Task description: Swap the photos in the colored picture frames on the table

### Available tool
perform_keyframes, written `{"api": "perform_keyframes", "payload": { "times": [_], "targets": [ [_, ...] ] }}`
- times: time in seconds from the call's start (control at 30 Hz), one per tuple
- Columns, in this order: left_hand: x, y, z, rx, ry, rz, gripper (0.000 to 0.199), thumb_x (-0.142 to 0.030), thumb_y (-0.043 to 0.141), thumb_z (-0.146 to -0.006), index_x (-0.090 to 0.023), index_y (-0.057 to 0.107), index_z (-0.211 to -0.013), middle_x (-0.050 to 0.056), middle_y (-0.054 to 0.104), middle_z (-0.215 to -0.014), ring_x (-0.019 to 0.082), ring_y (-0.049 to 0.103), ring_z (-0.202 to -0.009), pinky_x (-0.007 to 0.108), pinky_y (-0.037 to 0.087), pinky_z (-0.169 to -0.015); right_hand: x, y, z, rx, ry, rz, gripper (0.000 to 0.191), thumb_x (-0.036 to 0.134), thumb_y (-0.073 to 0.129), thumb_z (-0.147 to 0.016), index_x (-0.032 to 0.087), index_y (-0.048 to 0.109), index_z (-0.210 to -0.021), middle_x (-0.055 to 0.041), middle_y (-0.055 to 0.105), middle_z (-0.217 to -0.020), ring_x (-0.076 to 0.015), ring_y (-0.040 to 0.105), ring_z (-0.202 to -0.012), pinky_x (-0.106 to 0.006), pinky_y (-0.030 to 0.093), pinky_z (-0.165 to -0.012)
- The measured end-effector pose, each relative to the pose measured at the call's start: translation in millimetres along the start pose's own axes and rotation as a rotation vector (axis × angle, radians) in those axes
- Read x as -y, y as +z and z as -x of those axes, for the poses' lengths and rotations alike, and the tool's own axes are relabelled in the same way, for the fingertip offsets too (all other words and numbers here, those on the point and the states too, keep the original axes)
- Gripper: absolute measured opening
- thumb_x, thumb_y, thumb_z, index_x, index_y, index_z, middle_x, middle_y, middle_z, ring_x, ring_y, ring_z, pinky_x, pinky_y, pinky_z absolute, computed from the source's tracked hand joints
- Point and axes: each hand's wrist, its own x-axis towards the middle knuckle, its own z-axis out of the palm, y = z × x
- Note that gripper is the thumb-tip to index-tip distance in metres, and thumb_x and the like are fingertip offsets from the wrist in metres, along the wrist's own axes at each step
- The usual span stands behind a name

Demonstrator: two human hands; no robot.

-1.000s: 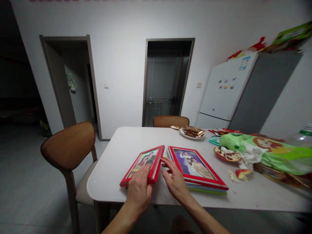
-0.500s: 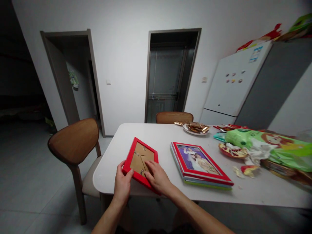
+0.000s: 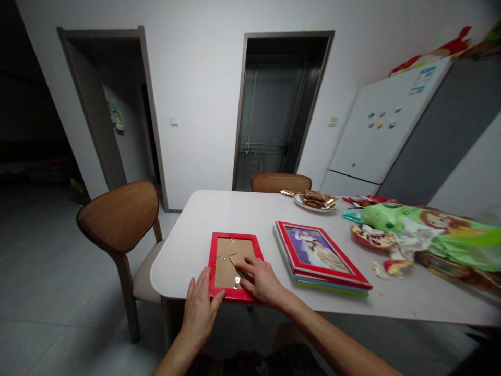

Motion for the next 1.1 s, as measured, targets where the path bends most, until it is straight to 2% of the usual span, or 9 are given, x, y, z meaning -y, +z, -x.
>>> {"api": "perform_keyframes", "payload": {
  "times": [0.1, 0.2, 0.27, 0.33, 0.53, 0.7, 0.73, 0.9, 1.1],
  "targets": [
    [-1.9, -3.3, -0.9, 0.037, 0.016, -0.029, 0.051, -0.033, 0.044, -0.077, -0.013, 0.034, -0.123, 0.015, 0.040, -0.128, 0.023, 0.034, -0.120, 0.047, 0.021, -0.099, 0.0, -1.9, -2.0, 0.025, -0.014, -0.034, 0.040, 0.027, 0.053, -0.070, 0.027, 0.053, -0.109, -0.0090, 0.046, -0.117, -0.0228, 0.045, -0.104, -0.037, 0.031, -0.086],
    [-7.8, -9.7, -8.0, 0.138, 0.099, -0.021, 0.055, -0.035, 0.052, -0.072, -0.016, 0.037, -0.121, 0.015, 0.035, -0.131, 0.024, 0.029, -0.122, 0.048, 0.021, -0.099, 2.5, -5.7, -4.6, 0.072, -0.109, -0.142, 0.035, 0.023, 0.056, -0.068, 0.024, 0.059, -0.103, -0.0094, 0.046, -0.119, -0.0223, 0.043, -0.108, -0.035, 0.032, -0.088],
    [-11.8, -13.1, -14.8, 0.235, 0.165, 0.008, 0.053, -0.035, 0.058, -0.068, -0.017, 0.045, -0.116, 0.015, 0.038, -0.129, 0.026, 0.032, -0.121, 0.048, 0.023, -0.098, 4.5, -6.5, -5.7, 0.095, -0.188, -0.214, 0.029, 0.020, 0.055, -0.068, 0.023, 0.063, -0.096, -0.0080, 0.049, -0.115, -0.0203, 0.045, -0.105, -0.032, 0.034, -0.088],
    [-14.4, -14.7, -20.6, 0.279, 0.185, 0.057, 0.049, -0.033, 0.063, -0.063, -0.019, 0.051, -0.108, 0.016, 0.044, -0.125, 0.027, 0.037, -0.117, 0.049, 0.024, -0.097, 6.0, -4.1, -6.4, 0.080, -0.217, -0.237, 0.022, 0.019, 0.054, -0.069, 0.024, 0.066, -0.087, -0.0064, 0.051, -0.112, -0.0193, 0.047, -0.103, -0.032, 0.035, -0.087],
    [-17.0, -14.8, -22.5, 0.223, 0.171, 0.152, 0.034, -0.027, 0.068, -0.059, -0.017, 0.057, -0.090, 0.017, 0.047, -0.121, 0.029, 0.040, -0.114, 0.049, 0.027, -0.096, 7.9, 8.3, -10.0, -0.044, -0.151, -0.181, 0.013, 0.022, 0.056, -0.070, 0.024, 0.067, -0.076, -0.0044, 0.056, -0.102, -0.0180, 0.049, -0.094, -0.033, 0.036, -0.083],
    [-21.0, -13.6, -18.3, 0.175, 0.057, 0.202, 0.063, -0.019, 0.070, -0.054, -0.013, 0.044, -0.112, 0.016, 0.055, -0.109, 0.028, 0.049, -0.104, 0.047, 0.035, -0.091, 8.4, 9.4, -24.5, -0.085, -0.117, -0.215, 0.023, 0.024, 0.048, -0.075, 0.020, 0.064, -0.091, -0.0063, 0.059, -0.099, -0.0169, 0.050, -0.093, -0.029, 0.036, -0.084],
    [-21.8, -13.0, -17.6, 0.170, 0.055, 0.211, 0.064, -0.018, 0.069, -0.054, -0.013, 0.043, -0.112, 0.015, 0.055, -0.108, 0.027, 0.050, -0.103, 0.047, 0.036, -0.090, 9.6, 10.2, -29.6, -0.094, -0.099, -0.209, 0.025, 0.025, 0.046, -0.076, 0.018, 0.064, -0.092, -0.0069, 0.059, -0.098, -0.0164, 0.051, -0.092, -0.028, 0.036, -0.082],
    [-25.0, -12.1, -16.0, 0.172, 0.155, 0.233, 0.025, -0.014, 0.067, -0.056, -0.017, 0.054, -0.077, 0.014, 0.044, -0.123, 0.029, 0.036, -0.117, 0.049, 0.030, -0.095, 22.6, 17.9, -58.2, -0.068, -0.001, -0.088, 0.024, 0.026, 0.044, -0.078, 0.021, 0.066, -0.086, -0.0050, 0.063, -0.088, -0.0148, 0.054, -0.082, -0.024, 0.037, -0.074],
    [-26.4, -14.3, -16.9, 0.199, 0.145, 0.249, 0.023, -0.012, 0.067, -0.055, -0.018, 0.051, -0.070, 0.012, 0.047, -0.120, 0.029, 0.036, -0.117, 0.050, 0.028, -0.096, 28.4, 28.1, -72.2, -0.086, 0.126, 0.004, 0.023, 0.023, 0.044, -0.077, 0.016, 0.065, -0.080, -0.0088, 0.063, -0.084, -0.0166, 0.054, -0.079, -0.025, 0.037, -0.070]
  ]
}}
